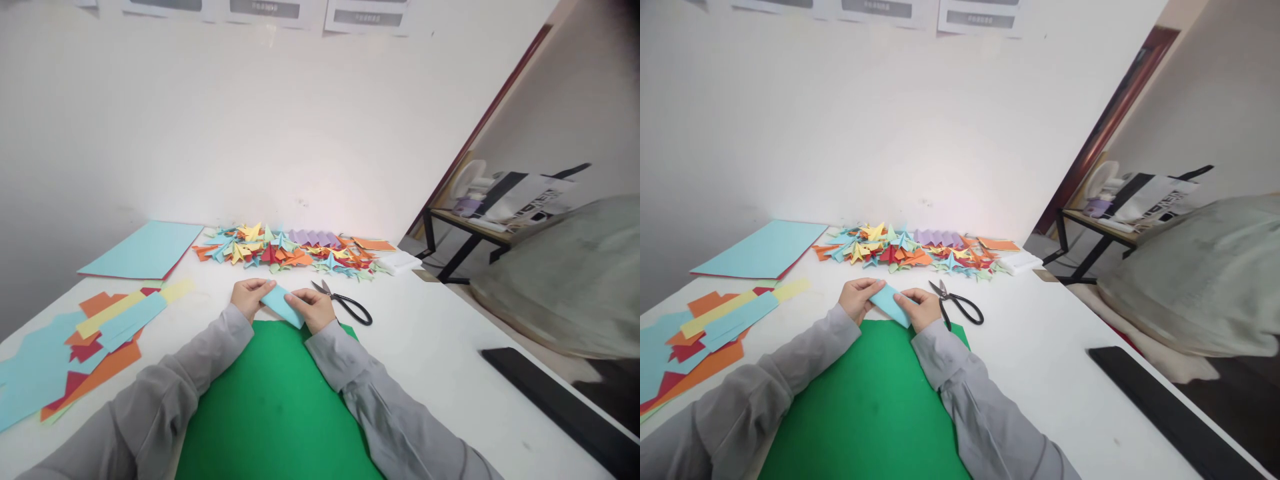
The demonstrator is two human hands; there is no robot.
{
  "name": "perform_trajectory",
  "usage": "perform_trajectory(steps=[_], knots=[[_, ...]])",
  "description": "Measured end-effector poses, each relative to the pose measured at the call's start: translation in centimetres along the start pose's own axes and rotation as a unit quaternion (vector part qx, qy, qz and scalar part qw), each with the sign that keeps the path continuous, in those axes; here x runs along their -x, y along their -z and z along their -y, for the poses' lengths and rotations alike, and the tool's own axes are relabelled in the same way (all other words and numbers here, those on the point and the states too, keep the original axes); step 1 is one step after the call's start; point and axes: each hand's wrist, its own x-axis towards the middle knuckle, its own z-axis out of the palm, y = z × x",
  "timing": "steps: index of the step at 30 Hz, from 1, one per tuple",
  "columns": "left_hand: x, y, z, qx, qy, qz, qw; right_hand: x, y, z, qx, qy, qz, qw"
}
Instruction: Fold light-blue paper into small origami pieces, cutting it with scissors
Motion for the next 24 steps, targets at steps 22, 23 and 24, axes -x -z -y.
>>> perform_trajectory(steps=[22, 23, 24], knots=[[-0.30, 0.22, 0.04, 0.045, 0.005, -0.007, 0.999, 0.19, 0.19, 0.20, 0.033, -0.009, 0.016, 0.999], [-0.29, 0.21, 0.02, 0.046, 0.005, -0.007, 0.999, 0.19, 0.18, 0.19, 0.033, -0.010, 0.015, 0.999], [-0.28, 0.20, 0.02, 0.047, 0.005, -0.007, 0.999, 0.20, 0.16, 0.19, 0.033, -0.009, 0.013, 0.999]])
